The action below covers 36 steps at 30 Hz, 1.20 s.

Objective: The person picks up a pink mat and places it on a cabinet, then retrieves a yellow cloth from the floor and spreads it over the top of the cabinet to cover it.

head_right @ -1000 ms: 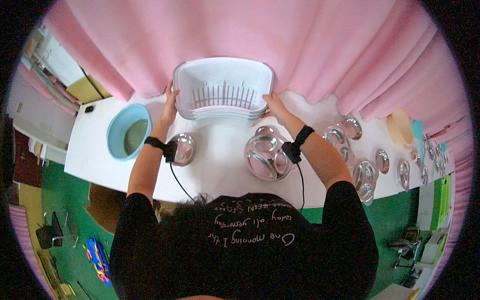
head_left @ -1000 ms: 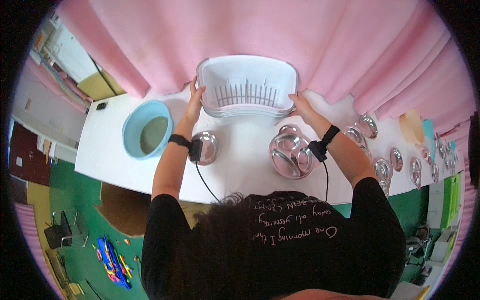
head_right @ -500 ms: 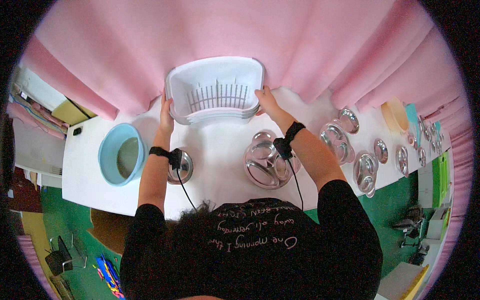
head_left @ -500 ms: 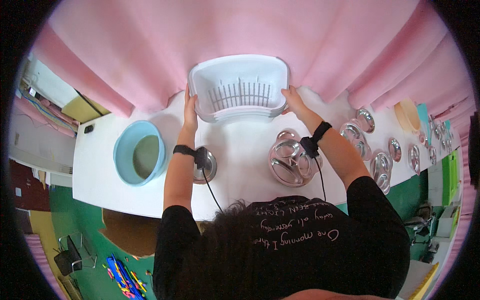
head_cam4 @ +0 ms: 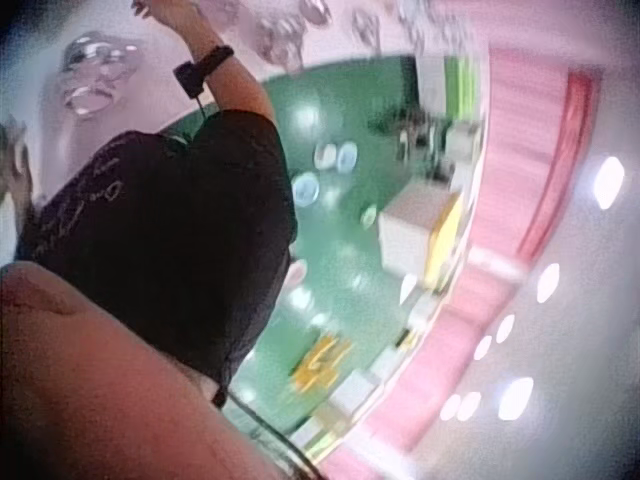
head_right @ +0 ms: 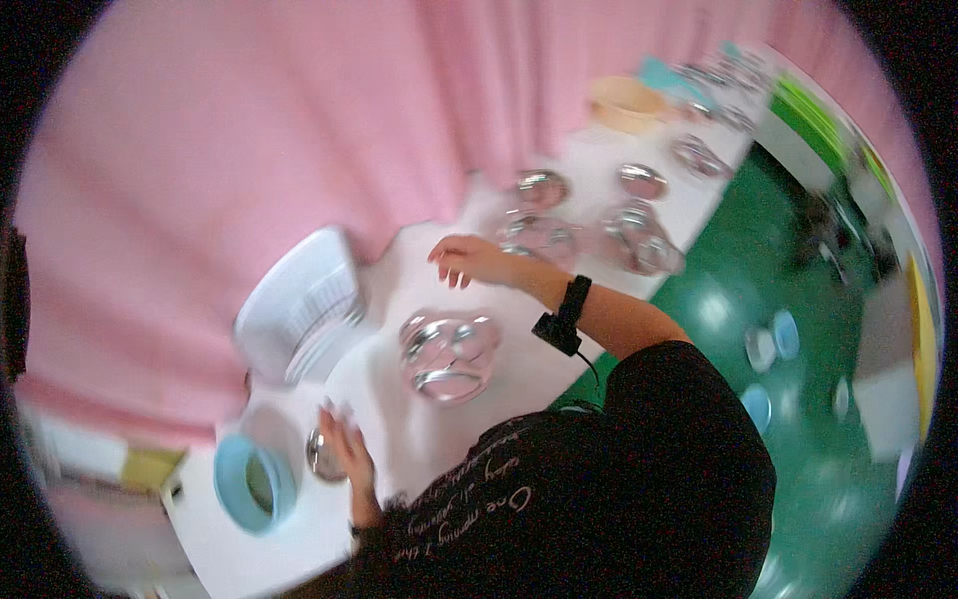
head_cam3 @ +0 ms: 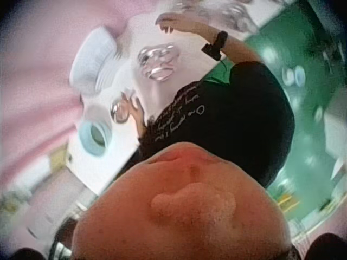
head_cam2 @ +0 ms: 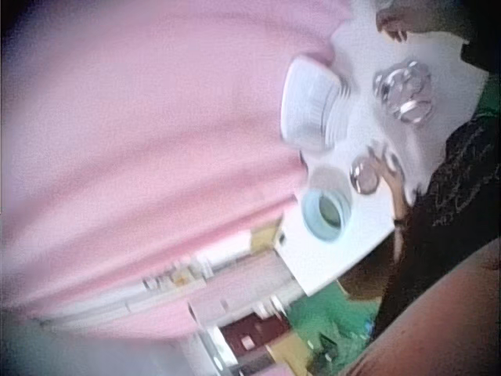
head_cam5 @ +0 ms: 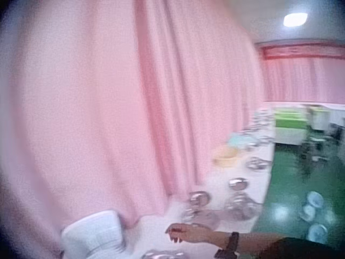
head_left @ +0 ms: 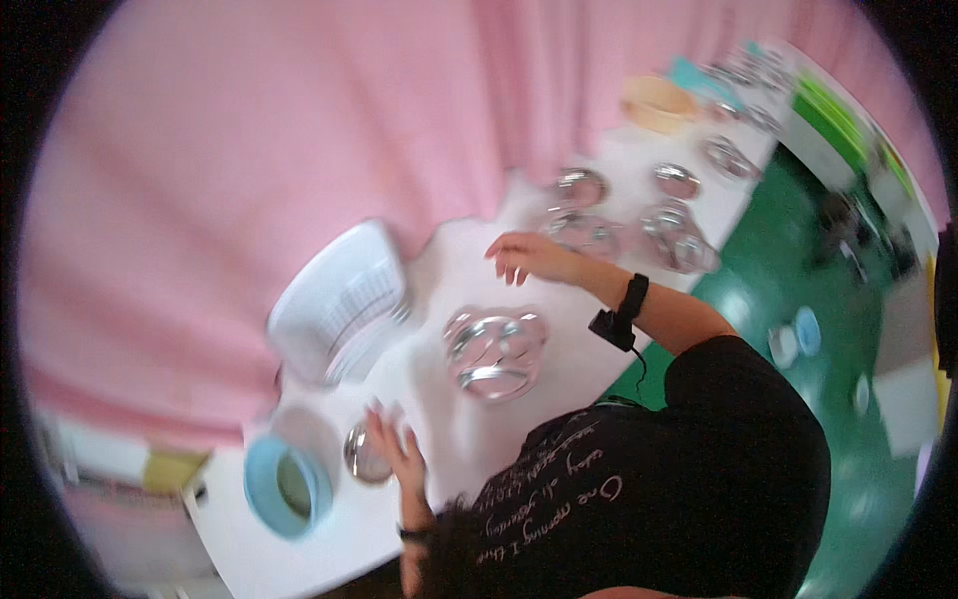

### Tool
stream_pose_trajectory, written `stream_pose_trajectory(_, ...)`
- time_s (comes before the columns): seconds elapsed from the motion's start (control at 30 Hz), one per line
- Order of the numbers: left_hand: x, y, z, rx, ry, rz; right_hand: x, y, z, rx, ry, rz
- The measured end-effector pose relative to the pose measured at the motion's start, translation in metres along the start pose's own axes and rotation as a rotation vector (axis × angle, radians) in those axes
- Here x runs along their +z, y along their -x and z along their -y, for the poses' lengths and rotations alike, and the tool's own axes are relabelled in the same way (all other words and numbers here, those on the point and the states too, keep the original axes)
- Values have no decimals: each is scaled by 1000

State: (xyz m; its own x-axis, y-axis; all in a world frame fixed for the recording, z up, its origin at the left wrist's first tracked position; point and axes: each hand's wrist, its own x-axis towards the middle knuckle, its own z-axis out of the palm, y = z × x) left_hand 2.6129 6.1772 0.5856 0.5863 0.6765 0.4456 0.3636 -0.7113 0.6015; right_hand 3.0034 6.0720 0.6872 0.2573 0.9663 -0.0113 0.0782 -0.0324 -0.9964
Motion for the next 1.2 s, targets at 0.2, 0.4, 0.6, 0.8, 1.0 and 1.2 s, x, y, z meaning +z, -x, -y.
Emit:
stream_pose_trajectory(0.2, 43, 22, -80, 293, 19, 304, -42, 136, -50, 32, -64, -582)
stream_pose_trajectory(0.4, 108, 7, -133, 403, 45, 373, -63, 232, -80, 83, -97, -476)
stream_pose_trajectory(0.6, 185, 34, -233, 471, 67, 383, -128, 343, -95, 84, -60, -564)
stream_pose_trajectory(0.8, 281, 53, -355, 565, 172, 464, -207, 481, -82, 114, 53, -777)
stream_pose_trajectory(1.0, 374, 44, -473, 779, 326, 674, -264, 589, -118, 128, 13, -1050)
stream_pose_trajectory(1.2, 466, 22, -564, 985, 388, 825, -305, 673, -140, 204, 18, -1290)
